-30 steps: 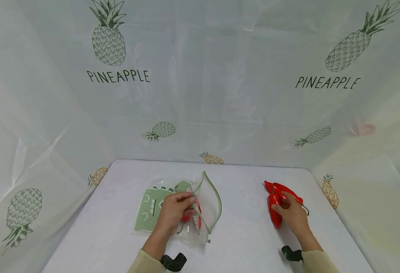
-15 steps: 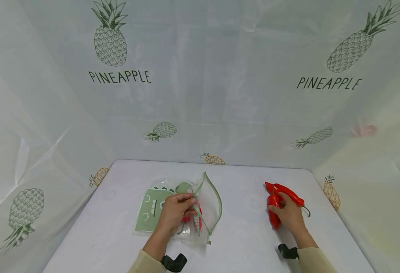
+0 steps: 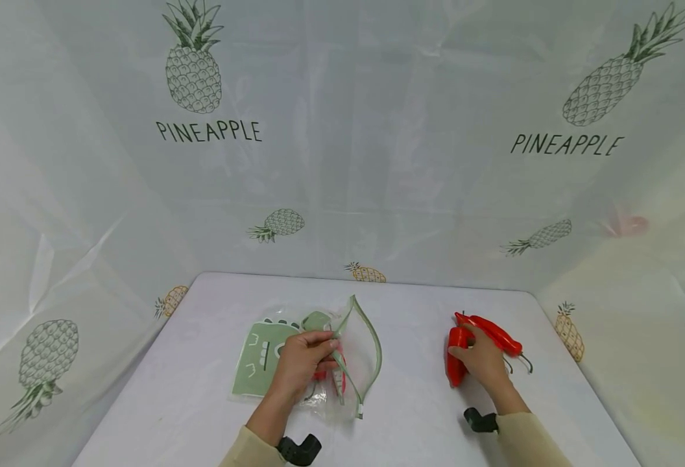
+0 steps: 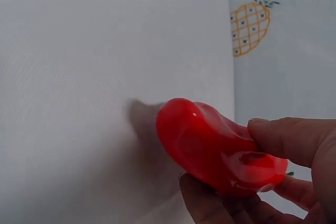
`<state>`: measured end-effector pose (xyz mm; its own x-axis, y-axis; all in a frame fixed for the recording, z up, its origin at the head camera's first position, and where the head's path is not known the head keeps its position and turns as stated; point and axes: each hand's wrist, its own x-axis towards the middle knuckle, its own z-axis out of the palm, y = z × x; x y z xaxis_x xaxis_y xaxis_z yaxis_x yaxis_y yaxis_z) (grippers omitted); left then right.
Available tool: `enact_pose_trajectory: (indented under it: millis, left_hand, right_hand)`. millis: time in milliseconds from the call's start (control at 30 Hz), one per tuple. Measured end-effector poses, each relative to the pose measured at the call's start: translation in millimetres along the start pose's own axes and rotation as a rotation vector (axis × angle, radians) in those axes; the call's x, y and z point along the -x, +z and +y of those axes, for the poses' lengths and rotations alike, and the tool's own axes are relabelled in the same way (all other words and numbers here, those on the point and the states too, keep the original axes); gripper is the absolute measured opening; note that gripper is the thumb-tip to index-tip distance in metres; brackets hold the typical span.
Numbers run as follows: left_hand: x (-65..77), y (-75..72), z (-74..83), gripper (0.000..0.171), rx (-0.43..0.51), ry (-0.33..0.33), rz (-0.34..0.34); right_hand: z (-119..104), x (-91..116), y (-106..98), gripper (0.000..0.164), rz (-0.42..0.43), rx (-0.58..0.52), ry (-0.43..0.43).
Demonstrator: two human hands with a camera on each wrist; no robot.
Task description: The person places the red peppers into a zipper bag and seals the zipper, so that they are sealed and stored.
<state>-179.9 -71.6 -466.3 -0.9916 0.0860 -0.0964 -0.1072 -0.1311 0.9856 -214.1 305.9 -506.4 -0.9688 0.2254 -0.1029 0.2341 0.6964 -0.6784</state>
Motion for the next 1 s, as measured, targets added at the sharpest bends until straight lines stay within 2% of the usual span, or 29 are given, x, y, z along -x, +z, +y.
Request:
enact_pose_trajectory:
  millis: [267, 533, 1000]
  left_hand:
    - [-2.1, -0.7, -1.6, 0.035, 0.001, -0.004, 0.003]
    - [-3.0, -1.0, -1.8, 0.035, -0.002, 0.000, 0.002]
    - [-4.8, -1.5, -2.0, 0.036, -0.004, 0.000, 0.009]
  right_hand:
    - [-23.5, -0.6, 8.2, 0.081, 0.010, -0.036, -0.036]
    - [-48.5, 6.6, 12.9, 0.080, -0.012, -0.094, -0.100]
    - [-85.6, 21.1, 31.2, 0.075, 0.010, -0.142, -0.194]
